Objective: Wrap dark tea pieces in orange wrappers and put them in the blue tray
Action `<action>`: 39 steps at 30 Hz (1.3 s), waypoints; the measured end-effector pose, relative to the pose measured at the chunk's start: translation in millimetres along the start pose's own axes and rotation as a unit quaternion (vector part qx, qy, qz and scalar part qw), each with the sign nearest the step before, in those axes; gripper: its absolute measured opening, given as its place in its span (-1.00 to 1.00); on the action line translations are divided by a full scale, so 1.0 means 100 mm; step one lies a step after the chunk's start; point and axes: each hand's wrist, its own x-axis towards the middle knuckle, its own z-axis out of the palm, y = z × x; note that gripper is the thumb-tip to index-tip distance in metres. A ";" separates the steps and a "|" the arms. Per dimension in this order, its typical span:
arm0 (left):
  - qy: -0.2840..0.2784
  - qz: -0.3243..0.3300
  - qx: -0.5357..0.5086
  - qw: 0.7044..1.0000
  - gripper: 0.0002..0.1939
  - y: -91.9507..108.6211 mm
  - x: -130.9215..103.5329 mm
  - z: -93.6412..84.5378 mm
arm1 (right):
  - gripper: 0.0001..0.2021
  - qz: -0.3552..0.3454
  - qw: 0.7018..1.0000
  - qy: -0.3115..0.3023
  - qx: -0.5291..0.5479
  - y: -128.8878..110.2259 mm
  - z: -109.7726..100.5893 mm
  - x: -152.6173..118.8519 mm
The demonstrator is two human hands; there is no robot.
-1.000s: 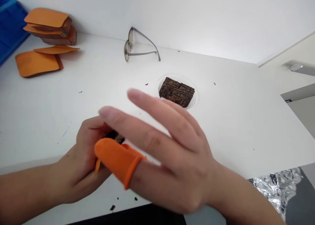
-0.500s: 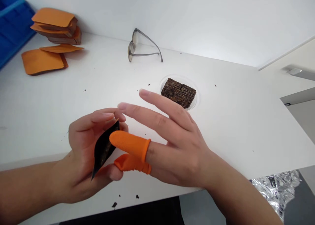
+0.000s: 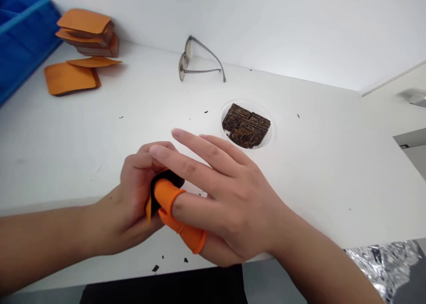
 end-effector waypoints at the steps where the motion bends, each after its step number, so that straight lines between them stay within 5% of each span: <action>1: -0.004 0.005 -0.011 1.000 -0.42 0.01 0.00 0.00 | -0.84 -0.006 1.000 0.003 0.002 0.01 0.00 0.00; 12: -0.010 -0.030 -0.105 0.994 -0.34 -0.04 -0.07 0.04 | -0.31 0.021 0.993 0.113 0.033 0.06 0.09 -0.04; 16: -0.013 -0.037 -0.126 0.991 -0.38 -0.06 -0.06 0.06 | -0.55 0.002 0.994 0.107 0.010 0.09 0.10 -0.02; 24: -0.037 -0.198 -0.144 0.969 -0.36 -0.03 0.00 0.01 | -0.70 0.009 0.995 0.097 0.000 0.17 0.02 -0.14; 28: 0.008 -0.183 -0.107 0.977 -0.58 0.06 0.04 -0.05 | -0.72 0.052 0.992 0.107 0.035 0.23 0.07 -0.21; 36: -0.004 -0.196 -0.099 0.976 -0.56 0.05 0.05 -0.10 | -0.68 0.128 0.986 0.059 0.086 0.35 0.21 -0.19; 39: -0.015 -0.232 -0.093 0.968 -0.52 0.05 0.05 -0.11 | -0.82 0.249 0.960 0.109 0.062 0.26 0.18 -0.24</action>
